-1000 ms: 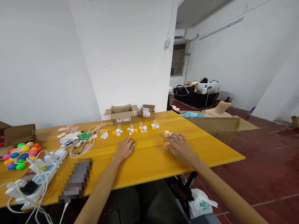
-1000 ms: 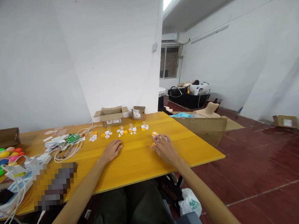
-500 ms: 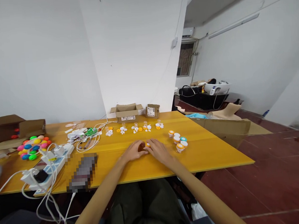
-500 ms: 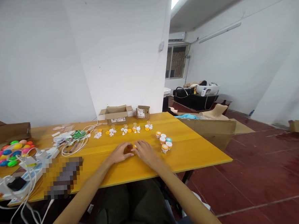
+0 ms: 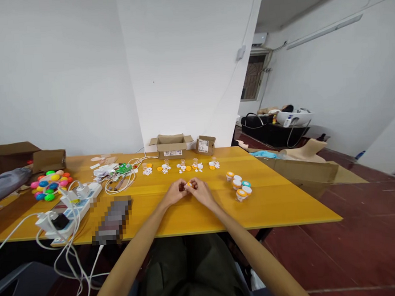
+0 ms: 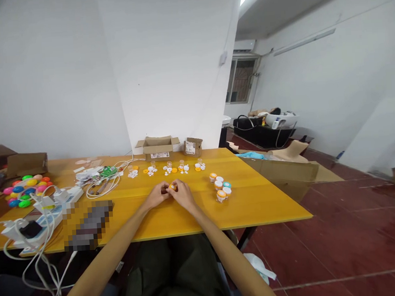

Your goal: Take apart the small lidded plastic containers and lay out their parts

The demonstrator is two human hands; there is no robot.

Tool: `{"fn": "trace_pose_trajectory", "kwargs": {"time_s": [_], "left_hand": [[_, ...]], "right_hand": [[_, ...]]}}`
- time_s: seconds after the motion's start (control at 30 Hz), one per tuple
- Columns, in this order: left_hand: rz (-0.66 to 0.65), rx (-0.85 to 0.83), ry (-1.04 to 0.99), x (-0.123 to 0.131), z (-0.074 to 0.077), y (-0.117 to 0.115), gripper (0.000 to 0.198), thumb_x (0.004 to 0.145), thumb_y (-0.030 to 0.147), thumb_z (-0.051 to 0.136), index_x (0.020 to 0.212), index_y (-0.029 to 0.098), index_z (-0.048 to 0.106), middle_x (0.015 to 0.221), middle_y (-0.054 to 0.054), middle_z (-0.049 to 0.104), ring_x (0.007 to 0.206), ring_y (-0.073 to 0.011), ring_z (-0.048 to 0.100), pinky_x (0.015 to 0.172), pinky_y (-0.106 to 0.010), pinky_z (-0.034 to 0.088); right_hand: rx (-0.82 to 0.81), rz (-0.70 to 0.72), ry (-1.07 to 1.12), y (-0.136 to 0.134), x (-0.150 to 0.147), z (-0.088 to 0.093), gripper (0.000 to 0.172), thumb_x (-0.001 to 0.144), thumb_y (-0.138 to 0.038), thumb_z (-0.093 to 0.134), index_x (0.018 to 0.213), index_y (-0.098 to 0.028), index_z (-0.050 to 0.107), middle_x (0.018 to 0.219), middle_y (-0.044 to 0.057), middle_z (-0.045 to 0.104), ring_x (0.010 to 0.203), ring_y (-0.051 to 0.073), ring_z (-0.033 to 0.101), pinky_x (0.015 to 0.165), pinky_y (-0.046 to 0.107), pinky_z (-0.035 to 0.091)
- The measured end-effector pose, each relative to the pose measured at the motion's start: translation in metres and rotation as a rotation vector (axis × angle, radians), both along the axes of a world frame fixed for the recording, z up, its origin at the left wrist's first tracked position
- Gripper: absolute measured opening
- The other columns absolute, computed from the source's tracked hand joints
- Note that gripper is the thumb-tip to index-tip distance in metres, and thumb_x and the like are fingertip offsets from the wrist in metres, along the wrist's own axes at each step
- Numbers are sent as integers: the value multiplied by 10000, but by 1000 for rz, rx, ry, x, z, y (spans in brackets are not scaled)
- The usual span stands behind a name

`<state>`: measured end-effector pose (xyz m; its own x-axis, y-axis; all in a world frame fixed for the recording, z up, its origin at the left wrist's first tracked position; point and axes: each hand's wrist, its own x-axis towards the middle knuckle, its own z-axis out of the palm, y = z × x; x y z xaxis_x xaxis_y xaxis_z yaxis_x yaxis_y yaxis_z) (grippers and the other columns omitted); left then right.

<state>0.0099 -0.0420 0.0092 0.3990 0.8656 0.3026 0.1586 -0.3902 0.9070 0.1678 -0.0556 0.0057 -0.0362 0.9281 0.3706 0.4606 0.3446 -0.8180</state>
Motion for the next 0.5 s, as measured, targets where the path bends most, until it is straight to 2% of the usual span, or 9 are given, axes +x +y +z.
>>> {"fn": "trace_pose_trajectory", "kwargs": {"time_s": [0.1, 0.2, 0.33, 0.5], "left_hand": [[-14, -48, -41, -3, 1, 2, 323, 698, 414, 807, 828, 167, 644, 794, -16, 691, 759, -162, 651, 774, -301, 522], [-24, -93, -80, -5, 2, 4, 359, 669, 422, 838, 861, 166, 678, 872, -43, 727, 830, -181, 679, 832, -323, 528], [-39, -132, -110, -7, 3, 6, 365, 647, 381, 854, 903, 166, 708, 950, -66, 753, 888, -203, 698, 868, -344, 537], [-51, -126, -109, -10, 5, 5, 336, 661, 339, 842, 925, 168, 721, 932, -64, 762, 889, -207, 710, 878, -351, 546]], "right_hand": [[-88, 117, 262, 4, 3, -9, 288, 719, -473, 738, 784, -240, 580, 750, 19, 689, 720, 210, 666, 703, 344, 537], [-138, 204, 398, 3, 9, -13, 375, 662, -530, 776, 783, -240, 572, 772, 25, 695, 749, 212, 676, 718, 349, 553], [-126, 265, 403, 0, 14, -15, 397, 635, -513, 805, 822, -237, 588, 828, 25, 710, 812, 211, 687, 775, 358, 562], [-82, 249, 338, 0, 12, -18, 367, 649, -468, 802, 842, -233, 597, 831, 17, 713, 809, 204, 679, 760, 353, 554]]}}
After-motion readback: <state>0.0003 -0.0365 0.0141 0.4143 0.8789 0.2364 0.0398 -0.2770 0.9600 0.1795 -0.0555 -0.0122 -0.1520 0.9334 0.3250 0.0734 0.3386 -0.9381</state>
